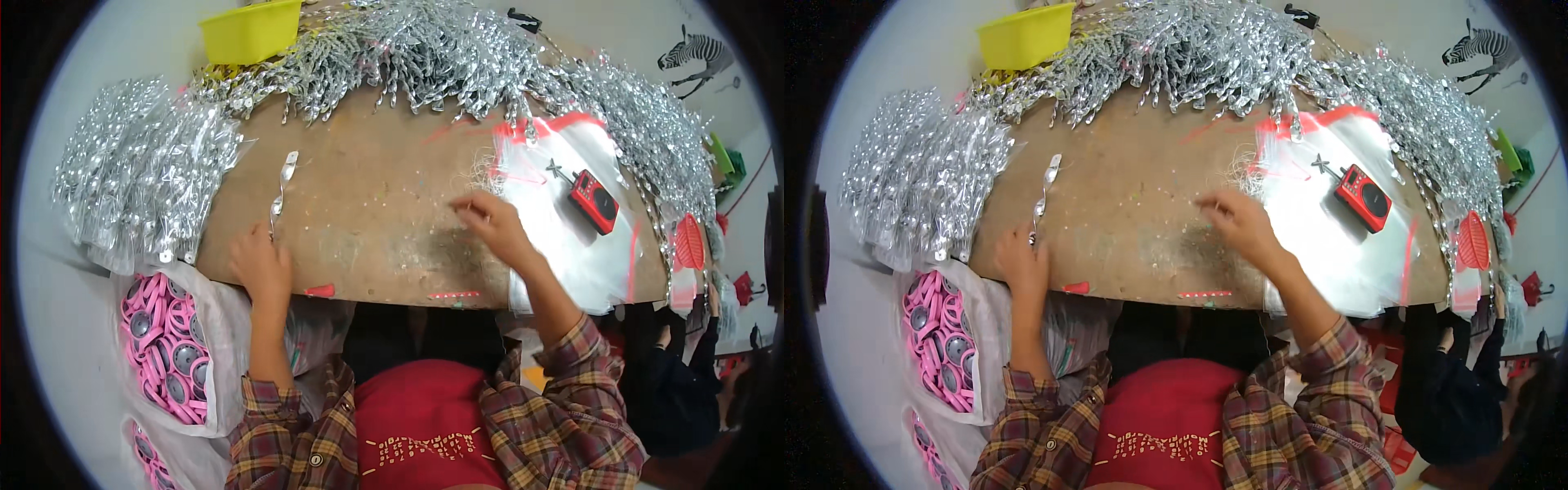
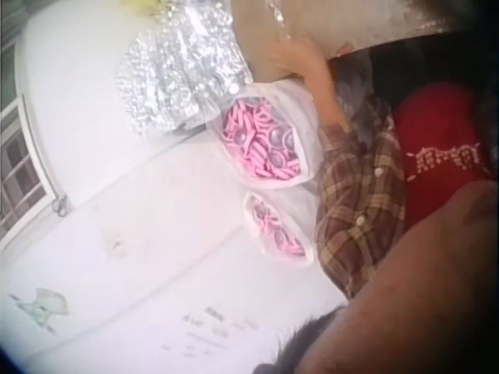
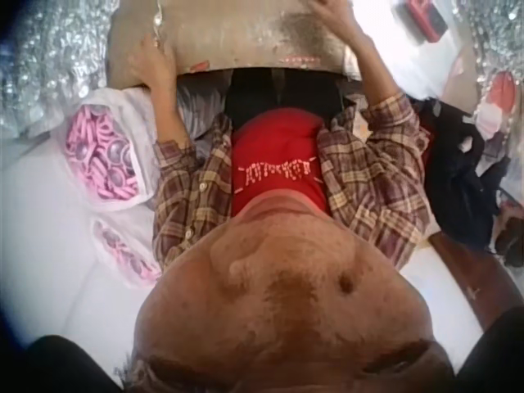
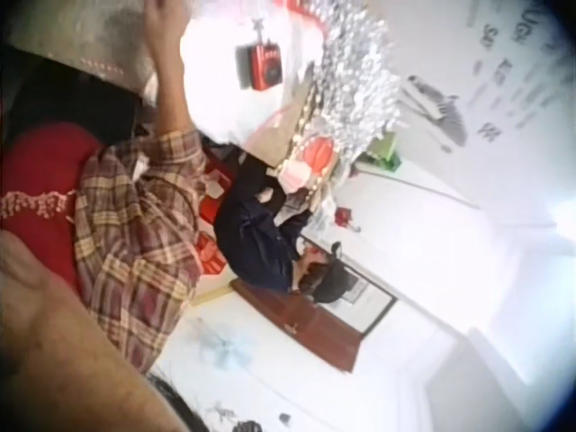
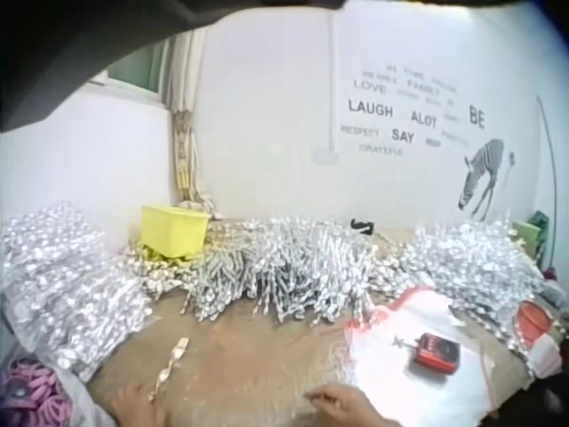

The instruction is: Preparing and packaging silver leaf-shaped decorative items into plastic bags.

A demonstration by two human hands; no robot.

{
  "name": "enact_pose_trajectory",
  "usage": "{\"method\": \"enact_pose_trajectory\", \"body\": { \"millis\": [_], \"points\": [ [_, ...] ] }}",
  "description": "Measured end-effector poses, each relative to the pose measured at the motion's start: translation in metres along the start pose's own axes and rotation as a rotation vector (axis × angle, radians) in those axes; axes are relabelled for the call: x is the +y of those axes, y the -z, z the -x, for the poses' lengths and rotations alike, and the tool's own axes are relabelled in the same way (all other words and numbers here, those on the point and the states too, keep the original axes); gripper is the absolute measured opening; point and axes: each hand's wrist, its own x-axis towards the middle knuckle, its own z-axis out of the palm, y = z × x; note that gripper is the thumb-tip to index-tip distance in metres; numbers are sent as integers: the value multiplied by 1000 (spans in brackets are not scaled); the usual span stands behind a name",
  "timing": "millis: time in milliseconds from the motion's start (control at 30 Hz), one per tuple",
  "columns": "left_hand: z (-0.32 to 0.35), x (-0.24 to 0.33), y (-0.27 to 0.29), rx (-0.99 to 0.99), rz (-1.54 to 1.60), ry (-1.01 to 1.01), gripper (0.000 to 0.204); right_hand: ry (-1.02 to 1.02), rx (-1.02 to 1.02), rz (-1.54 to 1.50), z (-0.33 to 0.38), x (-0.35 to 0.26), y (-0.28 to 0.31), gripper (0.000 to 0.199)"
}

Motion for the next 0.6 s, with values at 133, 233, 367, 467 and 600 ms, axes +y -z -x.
{"method": "enact_pose_trajectory", "body": {
  "millis": [133,233,367,467,600],
  "points": [
    [28,46,-10,59,203,-334,35,207,136,277,-84,28,28,25],
    [42,64,-14,-17,329,-342,36,238,193,406,-150,40,35,28],
    [41,68,-16,-21,422,-278,37,374,453,730,-223,45,44,33],
    [40,68,-14,-25,396,-259,37,330,499,882,-264,32,33,50],
    [39,71,-15,-40,359,-264,37,247,413,883,-306,25,0,83]
  ]
}}
